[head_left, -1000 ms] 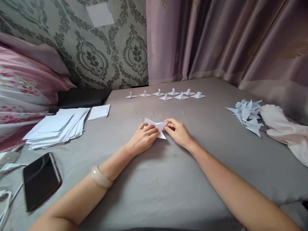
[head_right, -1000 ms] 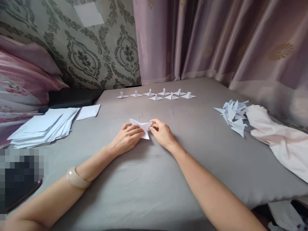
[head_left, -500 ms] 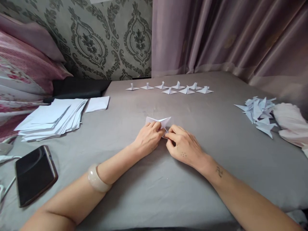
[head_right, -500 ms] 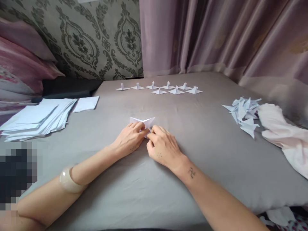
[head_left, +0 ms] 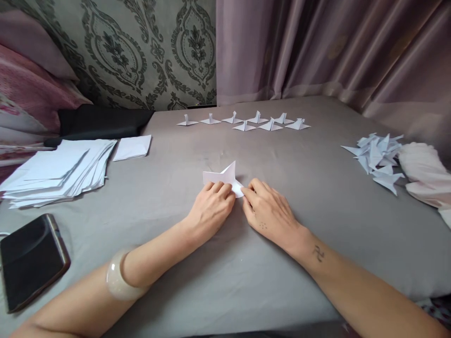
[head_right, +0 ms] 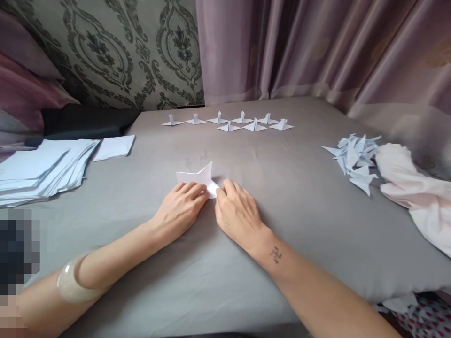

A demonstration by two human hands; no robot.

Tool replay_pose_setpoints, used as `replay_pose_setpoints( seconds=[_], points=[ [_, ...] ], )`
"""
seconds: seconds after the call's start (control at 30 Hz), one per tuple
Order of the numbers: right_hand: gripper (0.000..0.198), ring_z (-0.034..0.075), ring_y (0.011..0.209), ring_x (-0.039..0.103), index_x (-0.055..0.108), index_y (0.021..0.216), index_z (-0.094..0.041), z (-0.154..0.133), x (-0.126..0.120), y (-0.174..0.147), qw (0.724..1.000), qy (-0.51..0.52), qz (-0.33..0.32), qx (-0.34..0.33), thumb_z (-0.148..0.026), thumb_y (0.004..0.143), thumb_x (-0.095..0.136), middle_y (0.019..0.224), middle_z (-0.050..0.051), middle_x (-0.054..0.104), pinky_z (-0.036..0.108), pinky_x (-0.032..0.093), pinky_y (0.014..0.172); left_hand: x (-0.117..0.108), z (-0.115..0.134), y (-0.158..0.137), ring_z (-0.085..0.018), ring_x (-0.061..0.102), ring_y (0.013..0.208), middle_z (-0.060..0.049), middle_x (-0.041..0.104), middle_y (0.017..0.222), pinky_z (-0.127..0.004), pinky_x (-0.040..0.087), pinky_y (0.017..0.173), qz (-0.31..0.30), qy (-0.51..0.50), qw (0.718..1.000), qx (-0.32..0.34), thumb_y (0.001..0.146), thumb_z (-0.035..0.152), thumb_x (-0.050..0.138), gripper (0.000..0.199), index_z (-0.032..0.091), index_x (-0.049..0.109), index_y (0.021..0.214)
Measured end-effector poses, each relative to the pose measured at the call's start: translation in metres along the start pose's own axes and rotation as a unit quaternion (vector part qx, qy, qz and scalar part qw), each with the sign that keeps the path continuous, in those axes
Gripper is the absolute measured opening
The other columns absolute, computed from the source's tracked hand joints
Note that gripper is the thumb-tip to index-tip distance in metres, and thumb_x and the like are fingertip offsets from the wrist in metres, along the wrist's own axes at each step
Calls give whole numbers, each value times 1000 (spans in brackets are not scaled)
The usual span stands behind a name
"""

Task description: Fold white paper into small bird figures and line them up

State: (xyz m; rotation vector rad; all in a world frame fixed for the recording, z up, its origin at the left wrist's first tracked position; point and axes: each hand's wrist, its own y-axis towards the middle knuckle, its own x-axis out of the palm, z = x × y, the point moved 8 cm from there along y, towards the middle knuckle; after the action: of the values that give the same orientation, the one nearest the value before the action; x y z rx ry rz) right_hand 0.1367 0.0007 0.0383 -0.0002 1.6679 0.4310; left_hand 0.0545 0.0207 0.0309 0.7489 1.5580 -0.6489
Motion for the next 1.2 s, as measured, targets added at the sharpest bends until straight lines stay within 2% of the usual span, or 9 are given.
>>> replay_pose_setpoints(
  seconds=[0.17,0.33,0.47,0.7,0.87,1.0,1.2],
  points=[
    [21,15,74,50,62,79,-17,0,1,-1,1000,9,-17,-6,-17,91,45,82,4,57,29,34,67,-1,-2,-4,-23,60,89,-10,66,92,-35,45,75,-13,-42,999,-29,92,12,42,22,14,64,92],
    [19,16,75,52,65,82,-18,5,3,-1,999,35,-20,19,-21,91,47,82,3,58,29,35,68,-3,-13,-7,-21,60,84,-8,66,90,-33,46,74,55,-103,991,-68,97,20,37,30,15,65,88],
    [20,14,70,52,65,82,-19,11,5,0,998,58,-11,38,-22,92,49,82,3,59,28,34,63,-3,-19,-6,-20,59,81,-9,64,90,-32,47,73,74,-143,983,-88,98,21,35,32,13,65,89],
    [22,12,66,51,64,78,-18,11,6,2,998,56,14,29,-20,93,48,78,2,58,27,32,61,-2,-20,-5,-19,60,83,-6,65,90,-33,44,75,68,-129,988,-60,96,16,38,25,17,63,94],
    [21,13,68,51,64,78,-19,7,4,1,998,58,17,16,-19,93,49,77,1,58,28,33,64,-3,-24,-7,-19,60,81,-6,64,87,-33,40,72,41,-123,988,-83,95,16,37,24,15,60,91],
    [22,13,68,52,65,80,-19,8,6,2,997,70,12,38,-21,94,47,79,2,59,28,34,64,-4,-29,-5,-18,59,80,-5,64,87,-31,38,70,33,-157,981,-109,96,19,37,25,16,60,87],
    [19,13,66,53,63,77,-18,15,11,5,989,109,19,98,-20,90,49,79,2,61,27,33,60,0,-41,-5,-15,55,70,-3,62,80,-28,35,64,67,-182,969,-155,94,25,44,22,17,60,81]
  ],
)
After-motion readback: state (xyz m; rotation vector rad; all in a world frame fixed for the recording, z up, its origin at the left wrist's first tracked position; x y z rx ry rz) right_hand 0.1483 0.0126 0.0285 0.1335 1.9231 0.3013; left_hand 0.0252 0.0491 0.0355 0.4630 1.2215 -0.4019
